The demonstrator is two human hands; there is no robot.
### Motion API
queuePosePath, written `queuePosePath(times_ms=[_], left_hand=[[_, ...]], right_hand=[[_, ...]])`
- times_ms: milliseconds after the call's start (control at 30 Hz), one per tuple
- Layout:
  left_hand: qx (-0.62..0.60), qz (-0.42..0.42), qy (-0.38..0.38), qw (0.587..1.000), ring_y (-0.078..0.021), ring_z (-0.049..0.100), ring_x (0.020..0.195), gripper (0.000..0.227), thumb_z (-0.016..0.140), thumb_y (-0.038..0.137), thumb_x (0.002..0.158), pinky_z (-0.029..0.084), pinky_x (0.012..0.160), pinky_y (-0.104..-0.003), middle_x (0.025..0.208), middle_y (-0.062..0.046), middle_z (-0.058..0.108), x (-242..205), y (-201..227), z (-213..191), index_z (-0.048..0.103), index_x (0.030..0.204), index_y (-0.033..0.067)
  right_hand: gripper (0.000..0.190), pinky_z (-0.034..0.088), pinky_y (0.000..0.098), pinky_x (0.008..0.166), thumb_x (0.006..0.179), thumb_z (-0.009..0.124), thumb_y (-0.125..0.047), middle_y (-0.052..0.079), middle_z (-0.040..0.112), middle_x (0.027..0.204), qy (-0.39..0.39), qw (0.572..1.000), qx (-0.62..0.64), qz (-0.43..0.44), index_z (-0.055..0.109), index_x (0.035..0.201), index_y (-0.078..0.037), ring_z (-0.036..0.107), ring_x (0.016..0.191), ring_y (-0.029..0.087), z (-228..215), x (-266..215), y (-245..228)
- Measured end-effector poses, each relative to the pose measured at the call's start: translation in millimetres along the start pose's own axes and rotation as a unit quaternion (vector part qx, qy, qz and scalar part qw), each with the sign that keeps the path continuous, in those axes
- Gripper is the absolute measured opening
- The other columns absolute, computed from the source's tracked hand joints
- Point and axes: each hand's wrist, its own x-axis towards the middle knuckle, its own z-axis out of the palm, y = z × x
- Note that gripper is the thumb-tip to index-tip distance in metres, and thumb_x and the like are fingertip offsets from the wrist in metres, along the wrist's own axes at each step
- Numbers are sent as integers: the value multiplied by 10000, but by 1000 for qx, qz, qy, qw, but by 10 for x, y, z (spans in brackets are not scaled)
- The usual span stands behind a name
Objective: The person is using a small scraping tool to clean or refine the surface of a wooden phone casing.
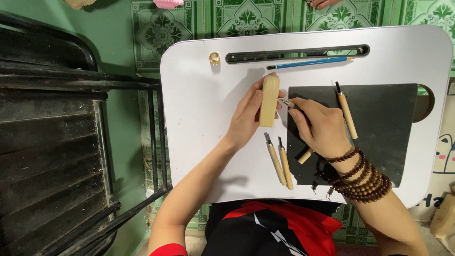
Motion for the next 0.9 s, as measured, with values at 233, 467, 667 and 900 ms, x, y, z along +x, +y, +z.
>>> queuePosePath(times_ms=[233, 467, 667, 900], left_hand=[[-23, -7, -14, 1000, -186, 613, 1087, 613, 223, 436, 1139, 570, 907, -335, 1274, -200, 595, 13, -32, -29, 246, 1590, 22], [-39, -9, -18, 999, -147, 583, 1076, 614, 211, 463, 1141, 561, 921, -315, 1291, -173, 615, 12, -4, -25, 268, 1609, 70], [-22, -15, -15, 1000, -157, 604, 1074, 639, 215, 491, 1132, 568, 907, -306, 1281, -175, 619, 11, 48, 13, 289, 1598, 60], [15, -28, -29, 999, -161, 619, 1035, 645, 268, 480, 1121, 574, 885, -302, 1239, -185, 626, -38, 99, 22, 301, 1576, 23]], right_hand=[[196, 361, 251, 344, 1049, 627, -98, 114, 570, 536, 6, 1000, 4, -2, 751, 1099, 45, 563, 390, 242, 5, -13, 33], [181, 371, 247, 338, 1016, 672, -118, 123, 572, 527, -15, 999, 27, -15, 751, 1063, 38, 559, 386, 226, -22, 22, -23], [191, 385, 253, 348, 1040, 649, -110, 136, 595, 554, -3, 1000, 16, -3, 752, 1081, 46, 572, 409, 242, -27, -6, 49], [221, 403, 271, 370, 1076, 598, -115, 135, 604, 592, 12, 1000, -8, -5, 744, 1098, 49, 594, 444, 264, -41, -11, 55]])
